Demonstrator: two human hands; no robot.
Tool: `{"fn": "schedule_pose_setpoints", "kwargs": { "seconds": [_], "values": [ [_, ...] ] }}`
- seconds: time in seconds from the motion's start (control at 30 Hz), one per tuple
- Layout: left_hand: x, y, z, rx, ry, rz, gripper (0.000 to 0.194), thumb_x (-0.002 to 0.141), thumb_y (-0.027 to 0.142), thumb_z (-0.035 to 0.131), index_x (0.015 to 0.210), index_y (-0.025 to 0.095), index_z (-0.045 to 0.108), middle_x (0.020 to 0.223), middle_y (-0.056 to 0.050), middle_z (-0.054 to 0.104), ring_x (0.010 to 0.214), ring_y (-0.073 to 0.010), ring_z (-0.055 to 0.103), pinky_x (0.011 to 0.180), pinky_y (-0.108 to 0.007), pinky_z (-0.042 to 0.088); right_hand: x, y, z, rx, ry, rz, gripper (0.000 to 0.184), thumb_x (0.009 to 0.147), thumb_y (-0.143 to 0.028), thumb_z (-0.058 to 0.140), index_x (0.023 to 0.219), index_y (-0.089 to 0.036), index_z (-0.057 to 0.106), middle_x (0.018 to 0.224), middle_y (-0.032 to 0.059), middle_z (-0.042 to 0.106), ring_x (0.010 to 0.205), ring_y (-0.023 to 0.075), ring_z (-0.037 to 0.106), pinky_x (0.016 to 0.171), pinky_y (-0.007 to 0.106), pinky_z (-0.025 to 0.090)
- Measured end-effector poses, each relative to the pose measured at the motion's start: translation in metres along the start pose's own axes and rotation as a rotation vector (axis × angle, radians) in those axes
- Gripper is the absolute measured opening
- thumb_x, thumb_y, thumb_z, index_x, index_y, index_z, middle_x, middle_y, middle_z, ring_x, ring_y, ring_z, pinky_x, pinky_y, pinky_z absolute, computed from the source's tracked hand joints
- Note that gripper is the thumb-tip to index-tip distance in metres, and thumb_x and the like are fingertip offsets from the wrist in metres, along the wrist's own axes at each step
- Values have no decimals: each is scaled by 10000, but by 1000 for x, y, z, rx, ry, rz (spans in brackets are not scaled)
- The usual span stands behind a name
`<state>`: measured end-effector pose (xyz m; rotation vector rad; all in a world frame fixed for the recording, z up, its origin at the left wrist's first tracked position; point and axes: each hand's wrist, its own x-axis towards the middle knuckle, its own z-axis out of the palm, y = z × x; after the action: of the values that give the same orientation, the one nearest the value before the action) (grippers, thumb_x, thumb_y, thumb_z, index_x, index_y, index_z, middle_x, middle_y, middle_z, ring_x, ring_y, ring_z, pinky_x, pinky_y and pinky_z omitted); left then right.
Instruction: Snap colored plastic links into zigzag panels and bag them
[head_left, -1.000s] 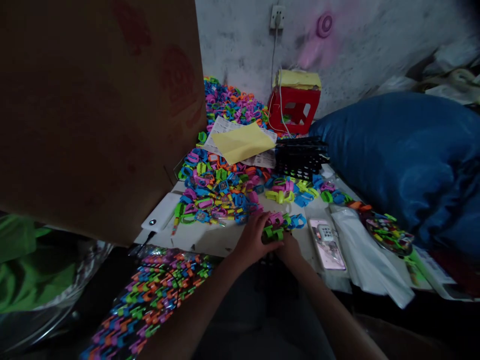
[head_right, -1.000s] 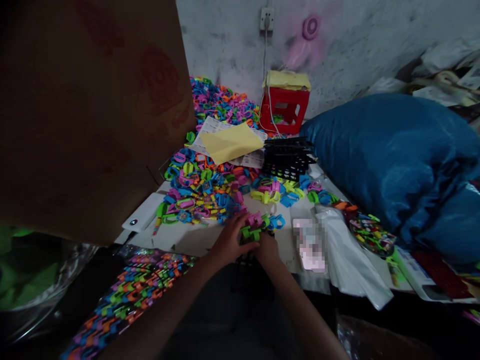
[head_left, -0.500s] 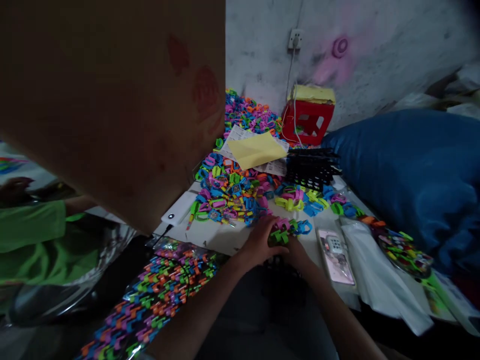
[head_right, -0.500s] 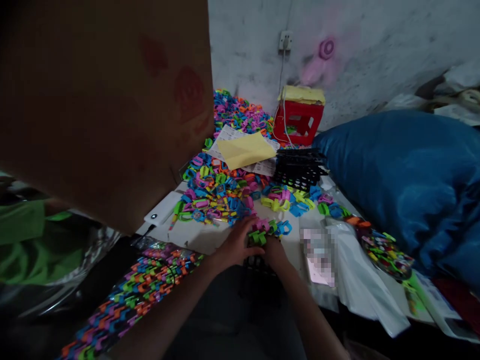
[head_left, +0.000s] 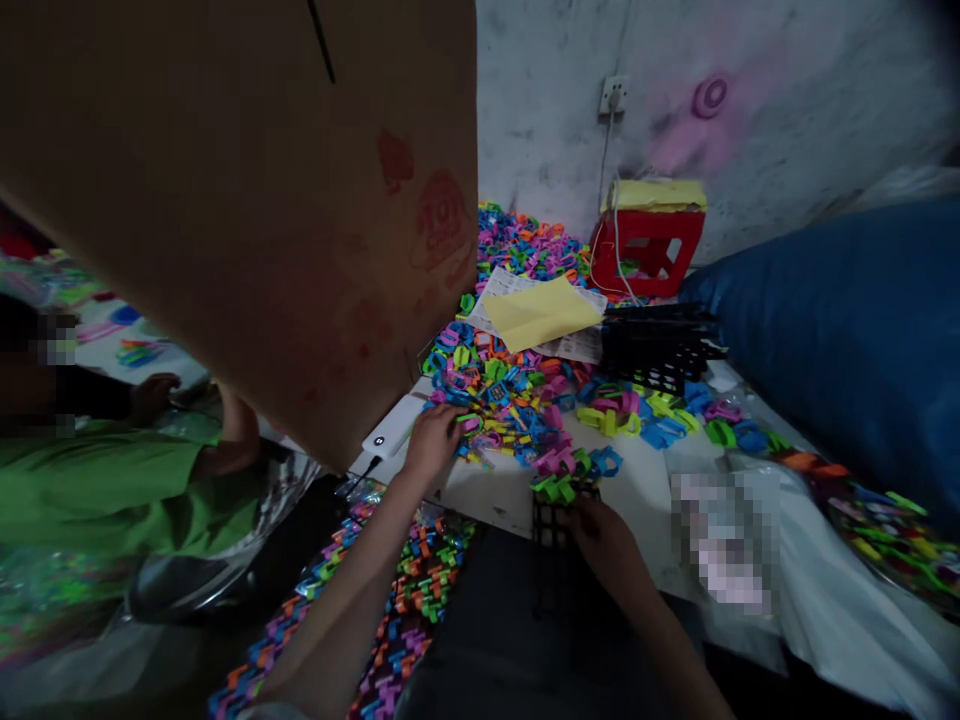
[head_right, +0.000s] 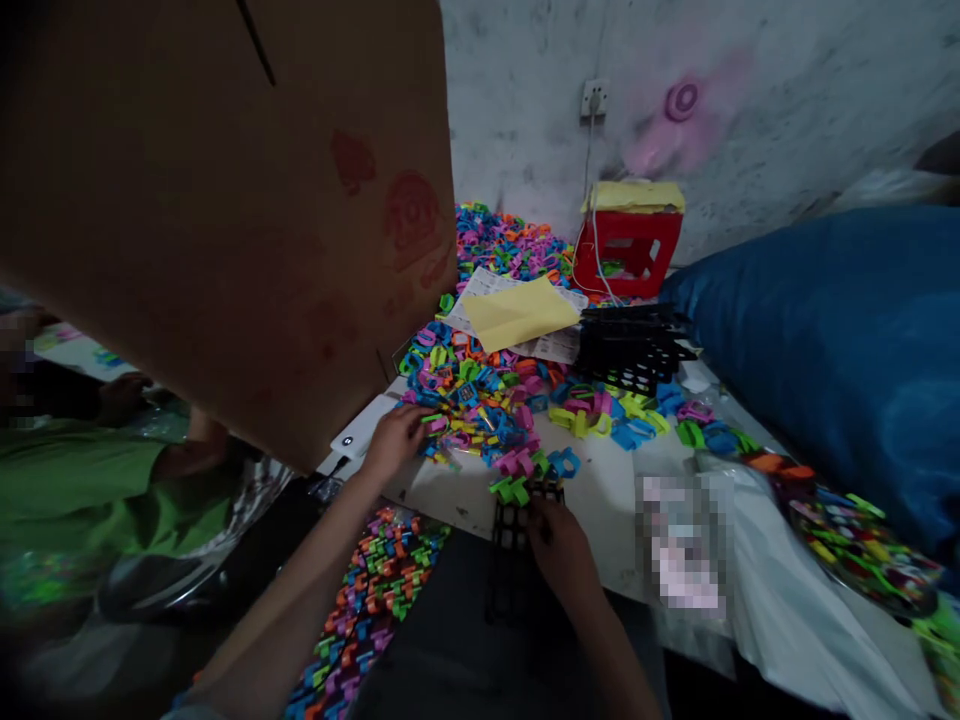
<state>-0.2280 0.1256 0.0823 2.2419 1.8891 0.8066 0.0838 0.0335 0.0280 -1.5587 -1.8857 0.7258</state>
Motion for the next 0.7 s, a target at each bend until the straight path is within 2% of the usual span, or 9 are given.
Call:
{"fn": "schedule_pose_setpoints", "kwargs": {
  "seconds": [0.13, 0.23, 0.33, 0.4, 0.5, 0.6, 0.7],
  "values": [
    [0, -1, 1, -166, -19, 74, 261, 873, 240, 554, 1113, 199, 645, 1122, -71, 642, 1031, -196, 601, 919, -333, 472, -21, 12, -8, 77, 36, 10, 307, 862, -375, 506, 1055, -205, 674, 1012, 92, 703, 933, 243, 654, 855, 380, 511],
    [11, 6, 1, -225, -40, 119, 271, 876, 287, 567, 1125, 211, 640, 1156, -61, 642, 1067, -187, 597, 948, -326, 460, -30, 13, -12, 98, 52, 4, 283, 871, -379, 507, 1018, -216, 684, 997, 88, 710, 939, 246, 656, 856, 387, 517],
    [38, 19, 6, -142, -32, 104, 335, 894, 274, 531, 1213, 201, 603, 1237, -85, 620, 1151, -215, 562, 1010, -368, 417, -33, 9, -15, 123, 69, 2, 276, 878, -398, 504, 976, -224, 694, 959, 85, 716, 880, 244, 667, 811, 381, 534],
    [59, 27, 12, -67, -114, 114, 422, 849, 281, 600, 1262, 196, 578, 1273, -101, 606, 1189, -253, 542, 1036, -399, 392, -33, 4, -16, 130, 65, -1, 286, 882, -408, 501, 972, -221, 697, 935, 87, 717, 834, 242, 670, 781, 376, 541],
    [86, 36, 23, -21, -235, 142, 530, 711, 278, 749, 1218, 199, 618, 1207, -110, 641, 1132, -301, 575, 999, -415, 422, -35, -4, -19, 137, 55, -18, 307, 897, -419, 480, 973, -218, 699, 929, 93, 721, 824, 241, 672, 772, 368, 543],
    [98, 38, 27, -6, -244, 136, 541, 681, 249, 773, 1199, 191, 627, 1156, -117, 632, 1099, -309, 581, 973, -419, 439, -39, -12, -26, 148, 75, -13, 316, 902, -434, 473, 967, -225, 701, 948, 93, 729, 855, 249, 681, 774, 359, 544],
    [93, 40, 15, -30, -177, 147, 555, 710, 221, 755, 1237, 178, 587, 1204, -119, 556, 1135, -282, 550, 995, -402, 432, -43, -25, -39, 146, 129, 11, 325, 902, -445, 474, 959, -223, 704, 927, 91, 733, 832, 248, 685, 742, 336, 541]
  ]
}}
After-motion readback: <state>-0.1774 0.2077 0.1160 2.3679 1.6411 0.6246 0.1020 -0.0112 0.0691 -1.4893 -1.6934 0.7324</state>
